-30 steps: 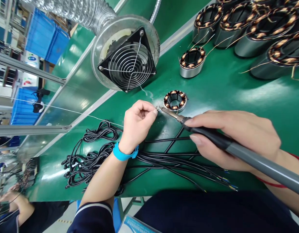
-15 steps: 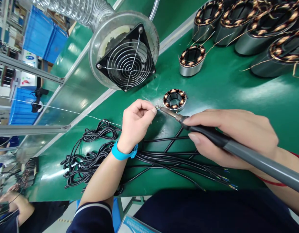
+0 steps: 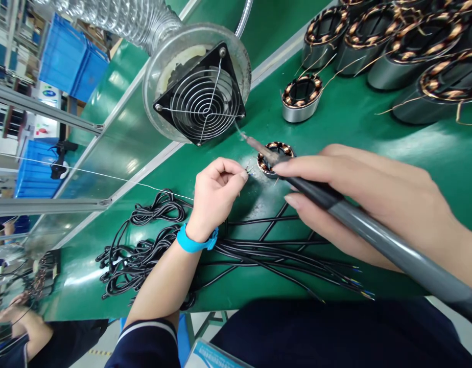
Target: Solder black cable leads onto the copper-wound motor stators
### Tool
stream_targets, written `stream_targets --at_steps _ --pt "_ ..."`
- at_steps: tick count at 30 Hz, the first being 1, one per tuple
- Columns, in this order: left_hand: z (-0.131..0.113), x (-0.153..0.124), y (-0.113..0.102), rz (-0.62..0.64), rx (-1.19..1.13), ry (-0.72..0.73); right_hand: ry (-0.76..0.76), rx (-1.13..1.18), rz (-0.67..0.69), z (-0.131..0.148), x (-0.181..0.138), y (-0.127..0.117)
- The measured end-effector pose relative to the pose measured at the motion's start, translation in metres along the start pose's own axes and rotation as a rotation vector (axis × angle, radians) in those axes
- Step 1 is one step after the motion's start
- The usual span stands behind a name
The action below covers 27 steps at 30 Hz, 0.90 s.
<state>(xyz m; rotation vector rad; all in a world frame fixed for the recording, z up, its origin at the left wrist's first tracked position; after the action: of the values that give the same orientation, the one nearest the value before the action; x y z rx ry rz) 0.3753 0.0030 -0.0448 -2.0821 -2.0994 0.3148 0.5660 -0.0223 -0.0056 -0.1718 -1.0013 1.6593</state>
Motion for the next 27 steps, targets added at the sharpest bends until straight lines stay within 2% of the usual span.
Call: stream_targets --at_steps 4,7,15,21,23,25,27 --pt "-0.001 0.000 0.000 -0.002 0.016 -0.014 -0.065 -0.054 0.052 0.016 0.023 -0.002" --pt "-0.001 0.001 0.000 -0.005 0.009 -0.018 -0.019 -0.064 0.020 0.016 0.034 -0.001" --pt "-0.003 0.000 0.000 0.002 -0.014 -0.033 -0.106 -0.078 -0.014 0.017 0.030 0.030" --pt "0.006 -0.003 0.006 0.036 -0.164 -0.245 -0.101 -0.117 -0.094 0.019 0.029 0.027" --pt "0.008 -0.005 0.007 0.054 -0.204 -0.271 -0.137 -0.155 -0.097 0.025 0.028 0.030" --pt "0.006 -0.004 0.007 0.059 -0.223 -0.217 -0.162 -0.173 -0.114 0.029 0.027 0.031" --pt "0.001 -0.003 0.004 0.054 -0.212 -0.088 -0.156 -0.150 -0.116 0.029 0.027 0.032"
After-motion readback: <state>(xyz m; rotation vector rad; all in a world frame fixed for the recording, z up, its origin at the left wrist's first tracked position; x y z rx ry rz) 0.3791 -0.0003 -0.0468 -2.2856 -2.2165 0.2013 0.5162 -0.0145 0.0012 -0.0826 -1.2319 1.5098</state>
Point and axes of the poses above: each hand's wrist, its own x-axis towards the middle knuckle, its own y-axis out of the palm, z = x × y, the point moved 9 cm from there along x, towards the middle knuckle, and after that the axes turned 8 degrees about y, right-handed, at the moved point
